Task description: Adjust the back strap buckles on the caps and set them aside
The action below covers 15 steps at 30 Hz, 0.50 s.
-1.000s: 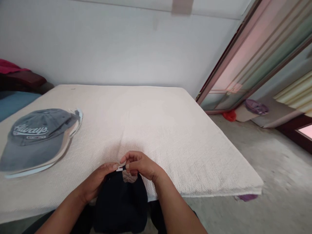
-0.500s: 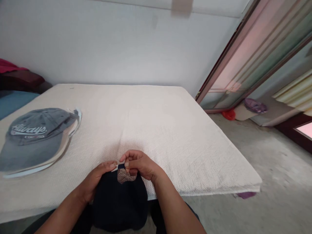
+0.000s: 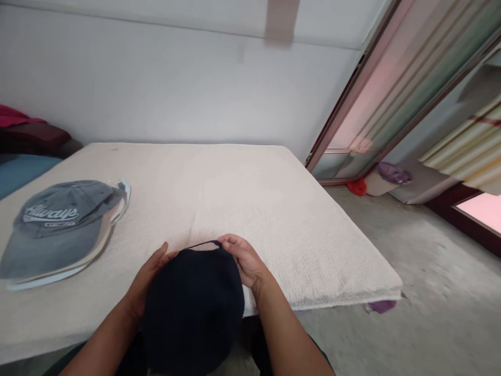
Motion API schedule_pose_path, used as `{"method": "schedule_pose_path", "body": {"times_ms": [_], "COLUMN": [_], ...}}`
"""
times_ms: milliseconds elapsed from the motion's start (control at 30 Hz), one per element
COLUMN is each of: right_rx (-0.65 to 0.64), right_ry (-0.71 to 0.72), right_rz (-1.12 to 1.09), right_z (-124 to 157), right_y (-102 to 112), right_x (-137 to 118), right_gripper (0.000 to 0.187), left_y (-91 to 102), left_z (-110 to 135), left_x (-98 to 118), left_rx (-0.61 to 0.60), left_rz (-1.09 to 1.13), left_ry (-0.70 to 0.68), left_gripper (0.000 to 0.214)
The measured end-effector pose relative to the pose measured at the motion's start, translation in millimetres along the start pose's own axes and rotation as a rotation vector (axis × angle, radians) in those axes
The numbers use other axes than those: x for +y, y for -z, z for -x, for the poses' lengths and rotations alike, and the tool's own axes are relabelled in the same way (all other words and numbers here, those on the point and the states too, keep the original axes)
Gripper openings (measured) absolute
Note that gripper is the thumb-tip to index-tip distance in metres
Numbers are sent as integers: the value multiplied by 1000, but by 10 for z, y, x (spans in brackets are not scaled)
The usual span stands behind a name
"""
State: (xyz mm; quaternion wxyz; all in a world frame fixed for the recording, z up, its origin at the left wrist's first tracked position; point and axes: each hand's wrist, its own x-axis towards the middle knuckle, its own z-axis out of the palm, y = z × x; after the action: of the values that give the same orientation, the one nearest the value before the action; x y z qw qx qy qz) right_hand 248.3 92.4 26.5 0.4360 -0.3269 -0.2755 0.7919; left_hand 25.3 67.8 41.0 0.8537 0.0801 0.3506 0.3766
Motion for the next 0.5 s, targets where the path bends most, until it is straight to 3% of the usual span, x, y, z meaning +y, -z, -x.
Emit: {"method": "schedule_pose_path", "body": {"times_ms": [200, 333, 400, 500], "right_rx": [152, 222, 229, 143], "right_ry": [115, 150, 172, 128], "right_rz": [-90, -118, -138, -172], "right_z": [10, -9, -31, -63], "right_y": [134, 150, 137, 92], "right_x": [-134, -135, -119, -57], "right_gripper": [23, 26, 27, 26], "left_y": [19, -59, -80, 5], "left_z": [-18, -79, -134, -256], "left_x": [-224, -214, -115, 96], "left_rx": [-55, -105, -139, -289], "left_rz": [-164, -163, -75, 109], "left_ry": [130, 135, 58, -171], "left_gripper": [34, 35, 37, 44]}}
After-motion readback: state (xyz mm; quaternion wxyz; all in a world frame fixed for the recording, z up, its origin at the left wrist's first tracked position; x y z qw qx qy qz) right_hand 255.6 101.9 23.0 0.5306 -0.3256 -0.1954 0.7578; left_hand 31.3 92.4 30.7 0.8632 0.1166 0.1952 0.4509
